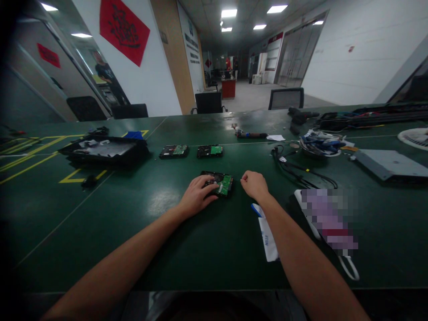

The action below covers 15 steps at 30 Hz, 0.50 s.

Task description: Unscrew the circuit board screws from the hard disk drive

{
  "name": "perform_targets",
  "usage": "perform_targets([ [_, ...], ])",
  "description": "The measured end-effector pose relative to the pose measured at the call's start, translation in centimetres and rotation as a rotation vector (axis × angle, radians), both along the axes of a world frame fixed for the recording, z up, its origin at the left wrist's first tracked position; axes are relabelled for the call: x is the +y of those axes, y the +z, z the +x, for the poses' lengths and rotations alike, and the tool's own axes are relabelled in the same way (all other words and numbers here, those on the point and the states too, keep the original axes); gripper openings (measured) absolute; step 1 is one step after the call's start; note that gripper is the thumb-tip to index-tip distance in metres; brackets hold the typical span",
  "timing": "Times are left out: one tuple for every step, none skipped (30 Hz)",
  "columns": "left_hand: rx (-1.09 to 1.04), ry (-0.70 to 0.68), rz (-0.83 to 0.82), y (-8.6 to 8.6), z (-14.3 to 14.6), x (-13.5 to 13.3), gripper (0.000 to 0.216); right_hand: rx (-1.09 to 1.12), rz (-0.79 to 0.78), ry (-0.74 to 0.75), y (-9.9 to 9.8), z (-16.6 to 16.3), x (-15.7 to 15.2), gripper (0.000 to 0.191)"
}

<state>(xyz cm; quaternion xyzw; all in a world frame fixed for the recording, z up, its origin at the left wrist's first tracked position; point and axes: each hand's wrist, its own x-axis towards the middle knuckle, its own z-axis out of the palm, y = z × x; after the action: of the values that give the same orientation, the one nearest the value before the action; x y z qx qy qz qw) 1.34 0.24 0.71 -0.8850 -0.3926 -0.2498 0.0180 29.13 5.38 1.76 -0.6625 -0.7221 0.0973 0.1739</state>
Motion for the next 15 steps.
perform_targets([
  [0.001, -0.001, -0.005, 0.0, 0.0, 0.0, 0.041, 0.002, 0.001, 0.002, 0.0, 0.0, 0.0, 0.012],
  [0.003, 0.0, -0.011, 0.0, -0.1, 0.1, 0.044, 0.005, 0.001, 0.005, 0.0, 0.1, 0.0, 0.011],
  [0.009, 0.002, -0.016, 0.1, -0.2, 0.3, 0.047, 0.01, 0.001, 0.007, 0.0, 0.1, 0.0, 0.011],
  [0.016, 0.005, -0.023, 0.2, -0.4, 0.4, 0.052, 0.016, 0.0, 0.01, 0.1, 0.2, 0.0, 0.01],
  [0.027, 0.006, -0.032, 0.3, -0.6, 0.7, 0.058, 0.022, -0.001, 0.011, 0.0, 0.2, 0.0, 0.01],
  [0.038, 0.003, -0.044, 0.5, -0.8, 1.0, 0.064, 0.029, -0.003, 0.01, 0.0, 0.3, 0.0, 0.009],
  [0.046, -0.004, -0.059, 0.7, -0.9, 1.5, 0.07, 0.037, -0.005, 0.009, 0.0, 0.3, 0.0, 0.009],
  [0.056, -0.023, -0.081, 0.9, -1.1, 1.9, 0.075, 0.046, -0.007, 0.008, 0.0, 0.4, 0.0, 0.009],
  [0.069, -0.051, -0.105, 1.2, -1.2, 2.5, 0.078, 0.054, -0.007, 0.004, 0.0, 0.4, 0.0, 0.01],
  [0.082, -0.085, -0.129, 1.4, -1.2, 3.0, 0.08, 0.063, -0.005, -0.001, 0.1, 0.4, 0.1, 0.01],
  [0.094, -0.121, -0.151, 1.7, -1.2, 3.6, 0.081, 0.072, -0.002, -0.01, 0.1, 0.4, 0.1, 0.01],
  [0.104, -0.149, -0.169, 2.0, -1.1, 4.1, 0.083, 0.081, 0.001, -0.022, 0.2, 0.5, 0.1, 0.011],
  [0.117, -0.171, -0.185, 2.3, -1.0, 4.6, 0.085, 0.091, 0.005, -0.041, 0.2, 0.5, 0.1, 0.011],
  [0.134, -0.19, -0.205, 2.6, -0.8, 5.0, 0.086, 0.101, 0.01, -0.063, 0.4, 0.6, 0.1, 0.012],
  [0.152, -0.206, -0.225, 2.8, -0.7, 5.3, 0.085, 0.108, 0.016, -0.087, 0.5, 0.7, 0.1, 0.014],
])
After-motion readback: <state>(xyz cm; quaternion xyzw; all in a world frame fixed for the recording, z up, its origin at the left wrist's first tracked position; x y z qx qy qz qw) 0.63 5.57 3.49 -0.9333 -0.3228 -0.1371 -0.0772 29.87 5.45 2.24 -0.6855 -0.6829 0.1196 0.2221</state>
